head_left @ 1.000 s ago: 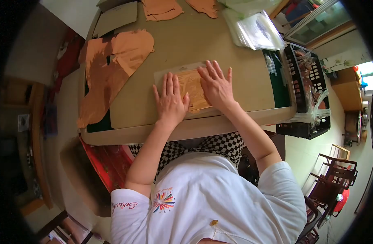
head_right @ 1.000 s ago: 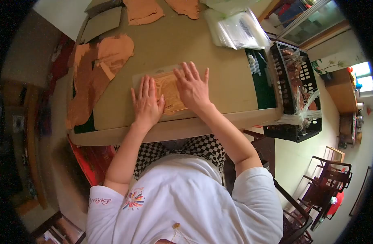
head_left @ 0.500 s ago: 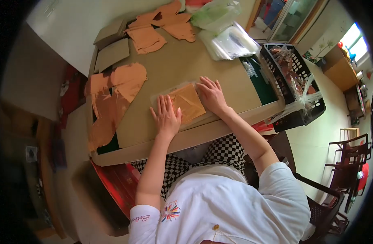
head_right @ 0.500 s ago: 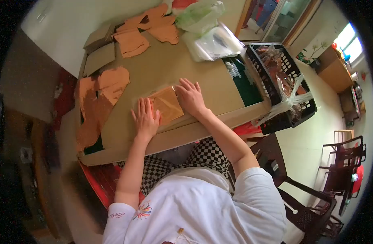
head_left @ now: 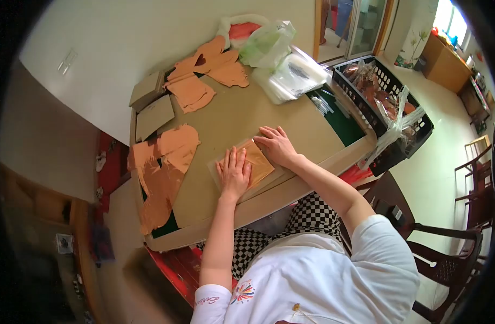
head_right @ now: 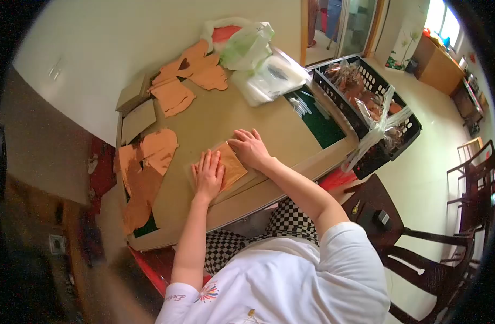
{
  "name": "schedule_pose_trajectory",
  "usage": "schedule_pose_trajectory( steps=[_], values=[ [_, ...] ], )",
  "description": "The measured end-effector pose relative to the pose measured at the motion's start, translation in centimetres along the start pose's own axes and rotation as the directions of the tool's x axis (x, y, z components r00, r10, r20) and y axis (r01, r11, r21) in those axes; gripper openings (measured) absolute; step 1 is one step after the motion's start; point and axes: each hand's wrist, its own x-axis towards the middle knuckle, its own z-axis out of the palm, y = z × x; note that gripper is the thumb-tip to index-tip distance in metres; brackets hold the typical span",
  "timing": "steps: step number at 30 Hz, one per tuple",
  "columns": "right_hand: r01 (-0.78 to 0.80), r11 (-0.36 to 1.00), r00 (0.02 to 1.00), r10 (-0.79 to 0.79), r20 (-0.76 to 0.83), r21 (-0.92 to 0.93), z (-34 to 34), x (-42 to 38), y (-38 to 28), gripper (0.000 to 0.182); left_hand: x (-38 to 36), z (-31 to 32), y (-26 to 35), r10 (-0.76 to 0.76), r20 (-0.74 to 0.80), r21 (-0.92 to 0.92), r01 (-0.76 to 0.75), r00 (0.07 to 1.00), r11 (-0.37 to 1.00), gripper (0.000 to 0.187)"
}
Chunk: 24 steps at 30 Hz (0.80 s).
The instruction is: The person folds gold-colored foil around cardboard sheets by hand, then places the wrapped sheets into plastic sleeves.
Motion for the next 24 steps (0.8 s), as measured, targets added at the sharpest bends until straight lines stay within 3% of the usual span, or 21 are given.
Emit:
schedule_pose_trajectory(
  steps=[5, 11, 14, 17, 20, 23, 24],
  values=[
    [0.149, 0.987, 0.983, -0.142, 0.115, -0.055, -1.0, -0.8, 1.0, 0.04, 0.0, -0.4, 0.3, -0.028, 0.039, -0.003, 0.028, 0.999, 1.0, 0.051],
    [0.345, 0.937, 0.91, -0.349, 0.224, 0.055, -3.5, -1.9, 1.3, 0.034, -0.1, -0.4, 0.3, -0.03, 0.04, 0.014, 0.03, 0.999, 0.999, 0.052],
    [0.385, 0.909, 0.894, -0.41, 0.183, 0.158, -3.9, -2.0, 1.4, 0.027, 0.1, -0.5, 0.3, -0.026, 0.039, 0.027, 0.025, 0.999, 0.999, 0.052],
    [0.32, 0.924, 0.869, -0.374, 0.323, 0.207, -5.4, -1.3, 1.0, 0.019, 0.1, -0.2, 0.4, -0.033, 0.048, 0.026, 0.032, 0.998, 0.999, 0.053],
    [0.107, 0.975, 0.94, -0.162, 0.298, 0.194, -3.9, 0.6, 0.8, 0.02, 0.1, -0.2, 0.4, -0.019, 0.044, 0.024, 0.018, 0.999, 1.0, 0.053],
    [0.24, 0.966, 0.969, -0.244, 0.033, 0.1, -2.5, 0.7, -2.8, 0.024, 0.1, 0.1, 0.1, -0.005, 0.029, 0.03, 0.004, 1.0, 1.0, 0.053],
    [0.177, 0.982, 0.983, -0.173, -0.056, 0.073, -1.8, 0.5, -3.9, 0.028, 0.1, 0.4, 0.0, -0.009, 0.032, 0.031, 0.008, 0.999, 0.999, 0.053]
  ],
)
